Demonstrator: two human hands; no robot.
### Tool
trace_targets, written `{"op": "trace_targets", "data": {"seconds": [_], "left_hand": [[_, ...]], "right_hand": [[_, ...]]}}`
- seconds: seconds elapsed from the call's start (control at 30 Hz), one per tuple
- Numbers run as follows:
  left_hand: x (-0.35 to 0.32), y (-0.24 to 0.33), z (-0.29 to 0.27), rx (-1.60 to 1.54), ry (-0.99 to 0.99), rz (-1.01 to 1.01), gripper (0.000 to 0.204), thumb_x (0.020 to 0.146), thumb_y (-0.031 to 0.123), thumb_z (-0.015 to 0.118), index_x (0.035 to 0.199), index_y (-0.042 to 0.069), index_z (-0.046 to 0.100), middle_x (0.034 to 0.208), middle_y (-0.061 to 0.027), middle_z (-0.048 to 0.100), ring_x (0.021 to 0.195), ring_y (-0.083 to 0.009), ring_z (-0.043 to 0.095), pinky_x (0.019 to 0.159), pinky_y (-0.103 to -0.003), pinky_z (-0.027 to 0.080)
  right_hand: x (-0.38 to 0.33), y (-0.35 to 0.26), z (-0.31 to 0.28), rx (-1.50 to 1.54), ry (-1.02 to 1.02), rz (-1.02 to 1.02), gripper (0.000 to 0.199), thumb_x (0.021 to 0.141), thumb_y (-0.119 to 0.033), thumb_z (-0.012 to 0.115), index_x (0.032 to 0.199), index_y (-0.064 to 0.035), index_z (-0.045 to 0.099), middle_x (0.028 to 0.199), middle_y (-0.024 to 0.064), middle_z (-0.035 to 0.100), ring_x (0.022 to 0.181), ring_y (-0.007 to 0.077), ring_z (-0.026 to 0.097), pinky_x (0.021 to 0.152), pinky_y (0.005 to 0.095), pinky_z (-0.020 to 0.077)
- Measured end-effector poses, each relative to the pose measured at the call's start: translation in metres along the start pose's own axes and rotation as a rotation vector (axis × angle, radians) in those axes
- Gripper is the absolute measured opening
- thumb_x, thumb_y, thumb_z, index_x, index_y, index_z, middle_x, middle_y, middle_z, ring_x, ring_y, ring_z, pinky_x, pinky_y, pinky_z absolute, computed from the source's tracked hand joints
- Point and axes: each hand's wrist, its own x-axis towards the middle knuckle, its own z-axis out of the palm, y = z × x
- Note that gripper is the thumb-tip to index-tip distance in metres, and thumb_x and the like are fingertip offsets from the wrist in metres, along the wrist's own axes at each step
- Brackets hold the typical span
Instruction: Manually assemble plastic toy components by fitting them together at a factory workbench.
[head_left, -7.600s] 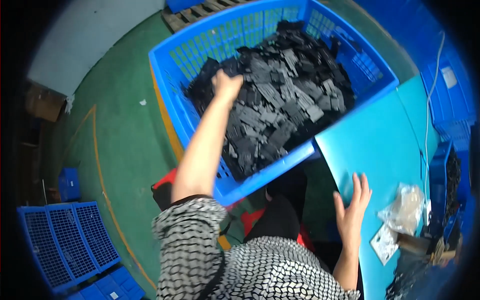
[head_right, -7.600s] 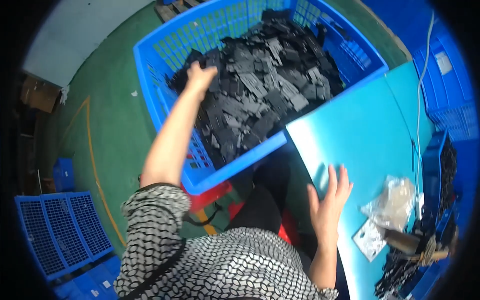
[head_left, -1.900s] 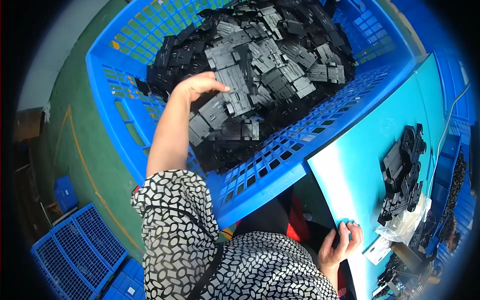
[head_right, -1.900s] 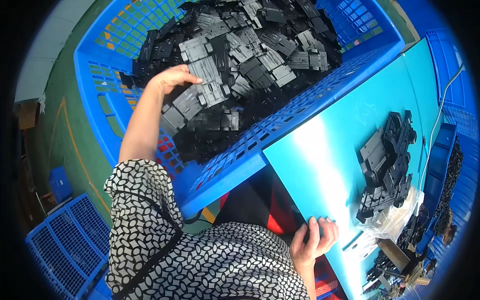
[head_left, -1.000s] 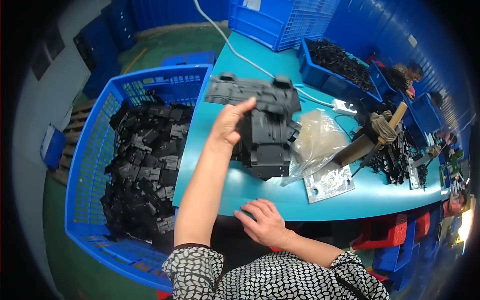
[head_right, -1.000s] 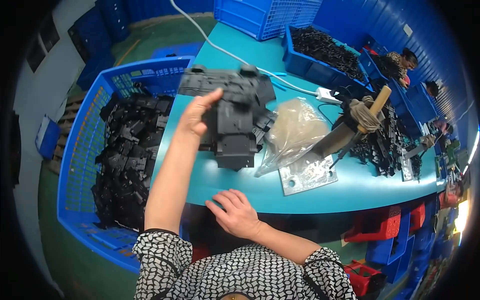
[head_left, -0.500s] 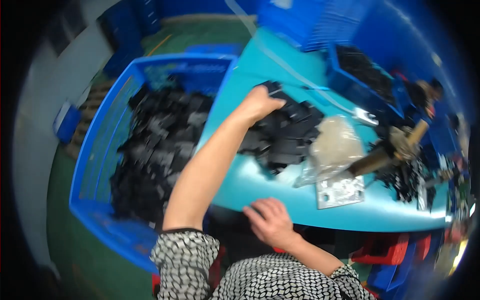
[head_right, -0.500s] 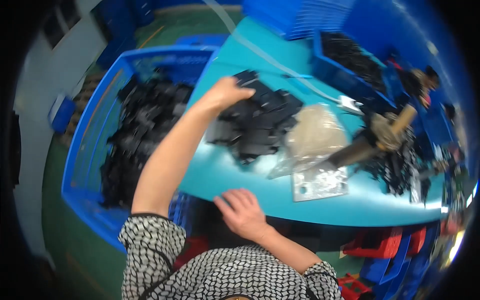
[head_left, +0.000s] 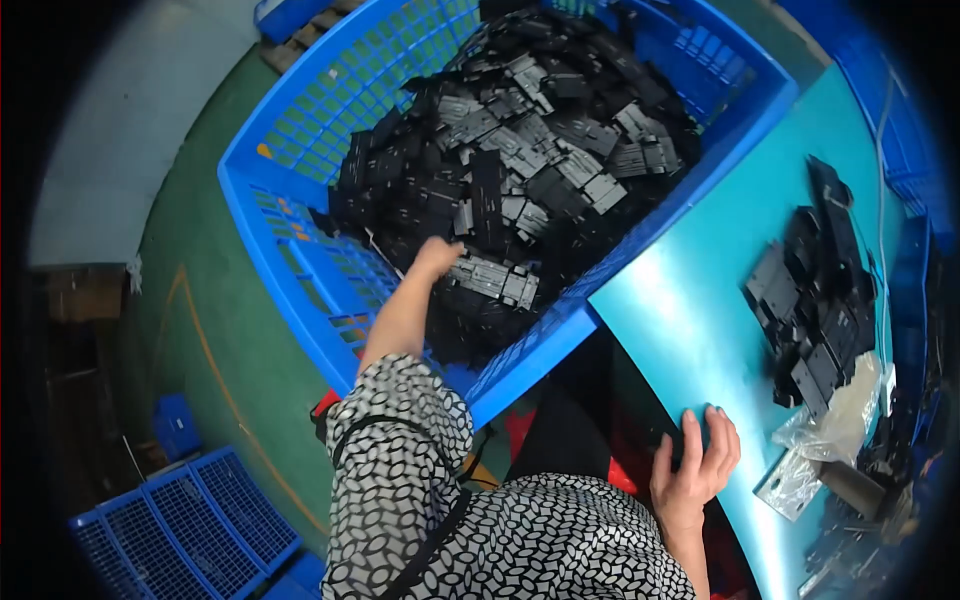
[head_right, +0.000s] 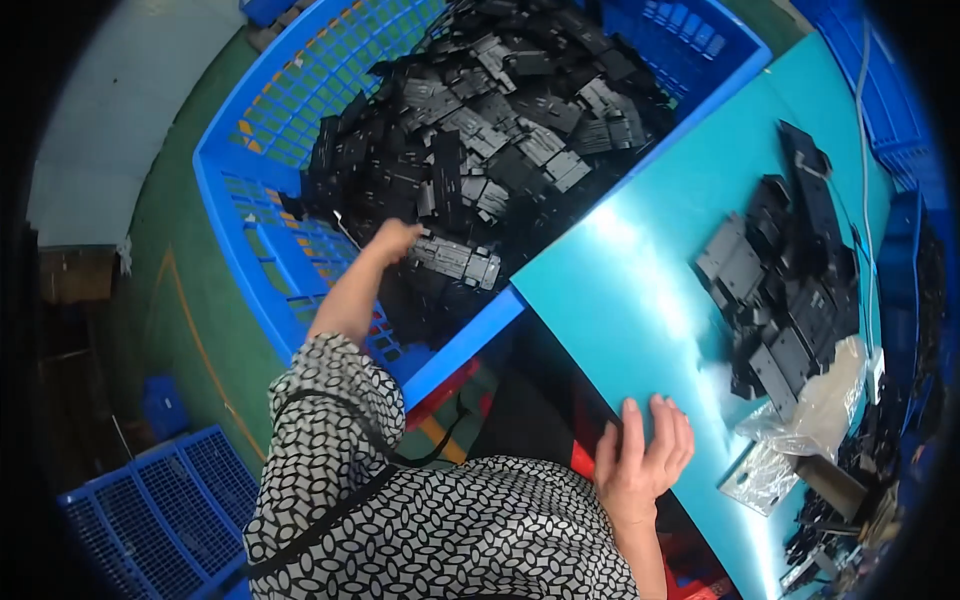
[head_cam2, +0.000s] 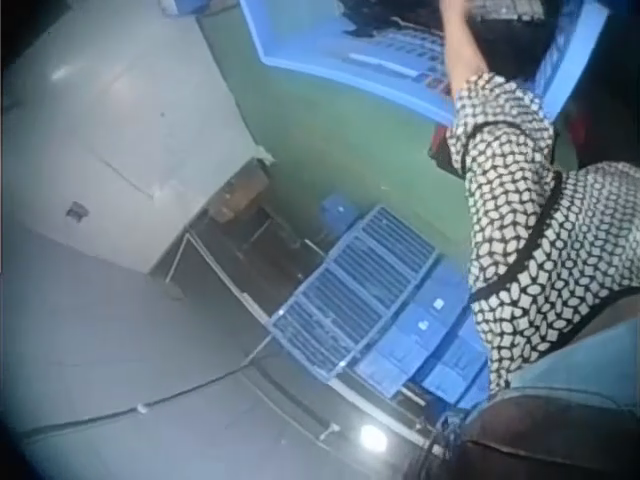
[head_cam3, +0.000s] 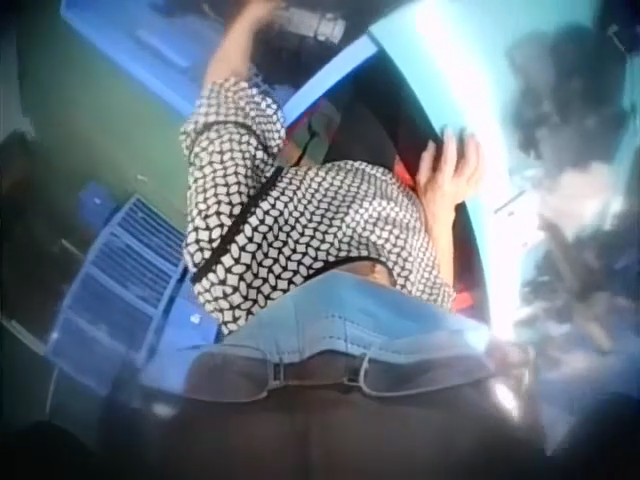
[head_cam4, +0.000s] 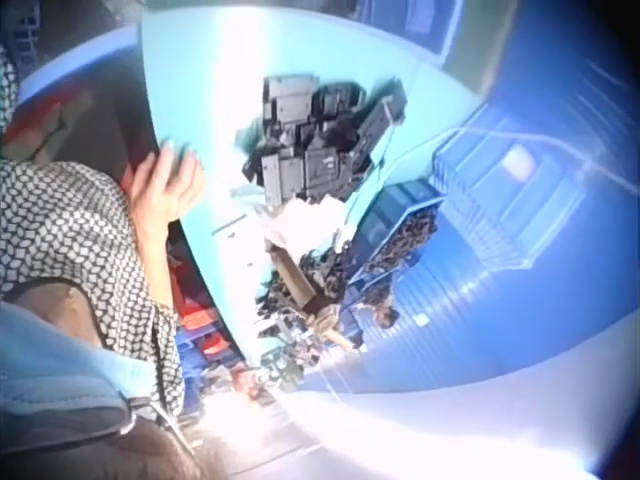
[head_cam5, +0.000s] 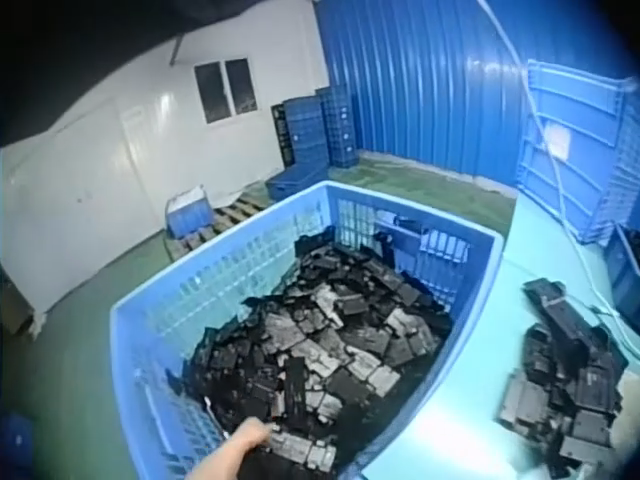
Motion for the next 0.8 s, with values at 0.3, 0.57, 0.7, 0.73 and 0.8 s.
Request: {"op": "trace_targets", "data": {"seconds": [0.3,0.57,0.7,0.73,0.8], "left_hand": [[-0.053,0.006,0.056,0.083,0.389,-0.604,0.066,0.079,0.056,0.053,0.116,0.001,0.051,0.126,-0.0155,0.042,0.118,-0.0337,0.037,0.095,-0.045,0.034],[-0.058,0.014,0.056,-0.157,0.465,-0.682,0.062,0.076,0.034,0.064,0.122,0.001,0.038,0.134,-0.0171,0.025,0.117,-0.0389,0.036,0.092,-0.048,0.04],[-0.05,0.007,0.06,-0.385,0.493,-0.689,0.058,0.075,0.027,0.063,0.119,0.0,0.037,0.125,-0.0233,0.034,0.105,-0.0397,0.05,0.087,-0.046,0.045],[-0.046,0.011,0.062,-0.406,0.454,-0.757,0.056,0.075,0.026,0.063,0.118,0.001,0.039,0.121,-0.0249,0.039,0.1,-0.0391,0.054,0.087,-0.044,0.045],[-0.038,0.01,0.067,-0.377,0.445,-0.737,0.054,0.074,0.025,0.063,0.117,0.002,0.041,0.119,-0.0243,0.043,0.103,-0.0382,0.052,0.089,-0.043,0.043]], "right_hand": [[-0.003,0.004,0.005,-0.047,-0.042,0.03,0.046,0.069,0.0,0.062,0.113,-0.0044,0.052,0.12,0.0177,0.046,0.109,0.0376,0.045,0.093,0.0467,0.0361],[-0.005,0.005,0.004,-0.032,-0.048,0.048,0.047,0.068,0.002,0.061,0.114,-0.0039,0.051,0.121,0.0179,0.046,0.11,0.0367,0.044,0.094,0.0468,0.0349],[-0.005,0.004,0.004,-0.024,-0.042,0.047,0.046,0.069,0.003,0.06,0.114,-0.0034,0.051,0.12,0.0183,0.046,0.11,0.0368,0.044,0.094,0.0467,0.0351],[-0.005,0.003,0.004,-0.02,-0.043,0.044,0.046,0.069,0.003,0.06,0.114,-0.0034,0.051,0.12,0.0183,0.046,0.11,0.0368,0.044,0.094,0.0467,0.0351],[-0.004,0.003,0.005,-0.019,-0.042,0.054,0.046,0.07,0.004,0.06,0.114,-0.0032,0.051,0.119,0.0186,0.047,0.11,0.0369,0.044,0.094,0.0469,0.0351]]}}
